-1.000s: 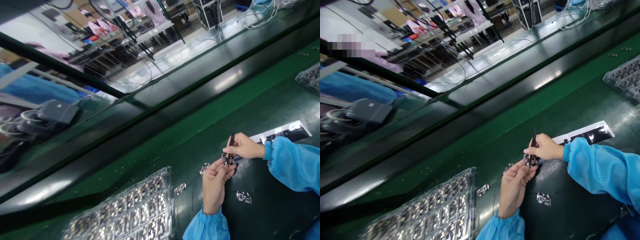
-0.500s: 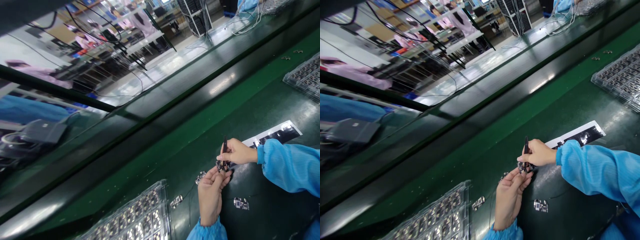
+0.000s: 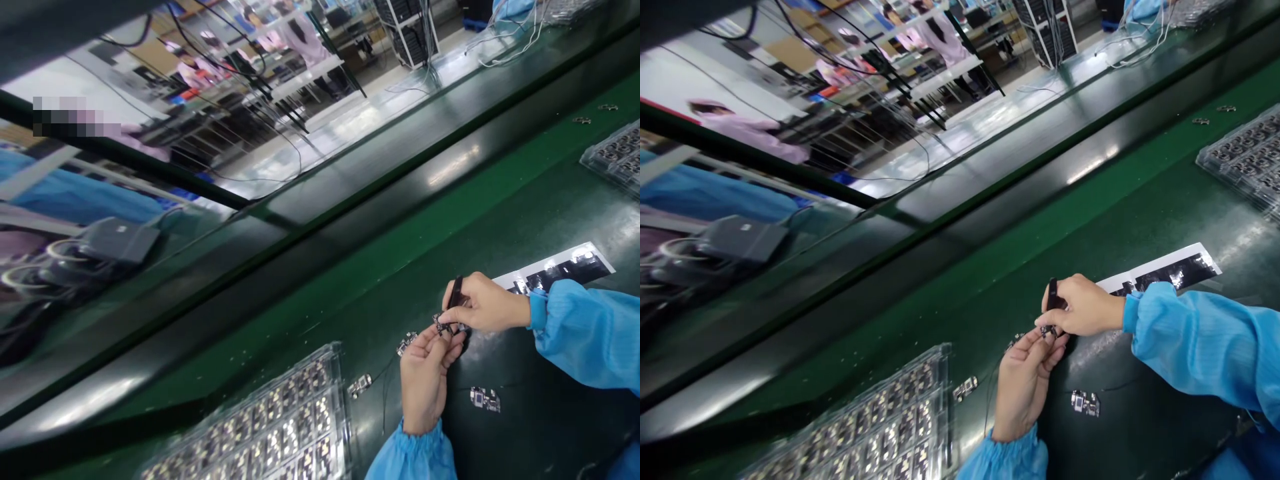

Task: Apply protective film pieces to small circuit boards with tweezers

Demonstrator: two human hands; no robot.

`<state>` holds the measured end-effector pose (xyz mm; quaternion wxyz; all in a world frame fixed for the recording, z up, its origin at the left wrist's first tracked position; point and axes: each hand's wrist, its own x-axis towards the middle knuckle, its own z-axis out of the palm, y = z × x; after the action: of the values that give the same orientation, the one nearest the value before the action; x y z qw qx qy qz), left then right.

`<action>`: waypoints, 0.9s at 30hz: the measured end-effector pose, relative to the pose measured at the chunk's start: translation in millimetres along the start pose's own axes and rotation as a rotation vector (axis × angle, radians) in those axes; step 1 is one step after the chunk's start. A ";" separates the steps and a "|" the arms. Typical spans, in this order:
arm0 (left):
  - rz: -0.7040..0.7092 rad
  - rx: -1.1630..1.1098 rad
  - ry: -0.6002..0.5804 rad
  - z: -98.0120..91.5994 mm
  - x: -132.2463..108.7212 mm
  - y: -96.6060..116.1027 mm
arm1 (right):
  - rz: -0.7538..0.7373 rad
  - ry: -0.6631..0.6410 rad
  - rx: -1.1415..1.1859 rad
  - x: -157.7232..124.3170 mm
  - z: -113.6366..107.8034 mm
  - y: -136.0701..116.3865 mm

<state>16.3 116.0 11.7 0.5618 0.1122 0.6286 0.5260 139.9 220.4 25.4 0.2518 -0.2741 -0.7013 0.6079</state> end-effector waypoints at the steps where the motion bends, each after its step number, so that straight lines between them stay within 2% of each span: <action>1: 0.001 -0.014 0.000 0.1 0.0 0.0 | 0.000 0.005 0.014 0.2 -0.4 0.7; 19: 0.011 -0.095 -0.037 2.2 0.2 -1.7 | 0.135 -0.014 0.287 2.1 3.0 8.6; 27: 0.009 -0.120 -0.056 3.0 0.2 0.6 | 0.112 0.069 0.272 1.4 3.8 10.1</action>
<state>18.4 118.0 12.7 0.5825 0.0958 0.5795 0.5619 137.0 219.8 14.9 0.2761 -0.2971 -0.5871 0.7006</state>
